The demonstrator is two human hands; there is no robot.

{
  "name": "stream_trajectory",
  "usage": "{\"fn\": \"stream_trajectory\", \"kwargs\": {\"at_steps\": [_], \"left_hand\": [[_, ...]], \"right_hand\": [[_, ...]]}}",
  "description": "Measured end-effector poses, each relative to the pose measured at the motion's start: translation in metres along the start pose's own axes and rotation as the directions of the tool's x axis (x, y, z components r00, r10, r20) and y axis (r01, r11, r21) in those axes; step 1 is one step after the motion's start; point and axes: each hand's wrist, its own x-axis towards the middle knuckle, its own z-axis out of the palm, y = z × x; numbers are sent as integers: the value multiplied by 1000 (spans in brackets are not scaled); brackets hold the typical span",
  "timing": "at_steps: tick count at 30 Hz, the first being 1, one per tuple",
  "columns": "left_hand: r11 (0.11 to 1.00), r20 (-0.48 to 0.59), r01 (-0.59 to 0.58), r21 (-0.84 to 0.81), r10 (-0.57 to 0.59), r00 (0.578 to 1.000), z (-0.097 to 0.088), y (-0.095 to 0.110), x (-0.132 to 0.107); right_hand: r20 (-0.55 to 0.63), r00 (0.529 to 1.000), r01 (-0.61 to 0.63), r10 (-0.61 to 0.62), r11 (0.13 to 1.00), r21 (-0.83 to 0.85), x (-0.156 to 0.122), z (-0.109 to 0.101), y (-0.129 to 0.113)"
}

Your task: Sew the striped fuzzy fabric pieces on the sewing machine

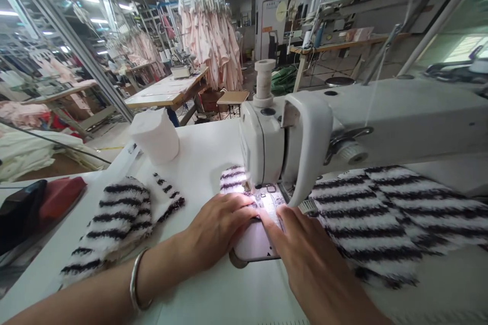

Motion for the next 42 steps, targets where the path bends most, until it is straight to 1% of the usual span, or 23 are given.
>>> {"fn": "stream_trajectory", "kwargs": {"at_steps": [2,4,7,11,13,15,18,20,22,25,26,28,29,30,31,33,34,35,36,37,39,40,42], "left_hand": [[999,-48,-27,31,28,998,4,-9,0],[998,-68,-44,37,47,997,5,-16,1],[999,-21,-14,35,14,1000,0,-18,3],[994,12,73,87,-74,997,-14,-13,5],[988,31,87,125,-92,995,-17,-10,5],[984,59,81,156,-92,994,-16,-10,6],[974,75,99,202,-116,990,-7,-12,12],[962,76,138,234,-160,984,-2,-14,19],[952,82,173,251,-199,977,-1,-14,23],[945,82,225,238,-251,965,-11,-4,11],[941,77,243,235,-267,961,-16,3,2],[938,54,309,159,-321,946,-27,23,-20],[931,33,357,73,-360,932,-31,35,-32],[897,17,430,-99,-431,902,-34,47,-44],[829,1,495,-260,-513,859,-36,58,-54],[621,-24,558,-550,-680,733,-35,75,-71],[531,-47,547,-647,-744,667,-33,80,-77],[469,-81,506,-724,-786,613,-30,84,-82],[436,-124,448,-780,-810,573,-27,87,-86],[429,-174,388,-816,-821,543,-25,89,-88],[428,-241,290,-856,-826,509,-23,92,-87],[417,-248,254,-873,-828,503,-24,94,-85],[356,-216,204,-912,-839,500,-29,98,-80]], "right_hand": [[0,1000,-8,8,1000,-3,-2,0,1],[8,1000,-19,19,1000,5,-6,-2,0],[33,999,-34,33,999,21,-14,-7,-4],[-5,999,-41,42,999,8,-28,-8,-9],[-20,999,-43,44,999,18,-34,-4,-10],[-51,998,-40,42,998,50,-37,1,-9],[-86,995,-48,55,995,86,-38,7,-6],[-64,997,-35,39,997,73,-37,6,-3],[-48,999,-3,5,999,41,-36,3,-2],[-105,994,6,-2,1000,30,-41,-6,-8],[-130,992,12,-4,998,61,-43,-8,-13],[-146,989,37,-12,985,168,-46,-11,-29],[-140,990,35,-3,973,227,-46,-11,-38],[-133,991,34,4,959,281,-43,-10,-48],[-132,991,14,31,945,328,-40,-9,-58],[-140,987,-9,73,912,410,-27,-9,-77],[-161,984,8,72,895,447,-20,-11,-85],[-190,980,42,55,882,470,-13,-13,-92],[-220,975,88,20,878,471,-7,-17,-98],[-243,970,134,-24,884,447,-3,-22,-103],[-273,954,217,-125,914,343,2,-34,-109],[-282,946,243,-162,929,280,2,-40,-110],[-315,927,271,-202,943,192,0,-49,-110]]}}
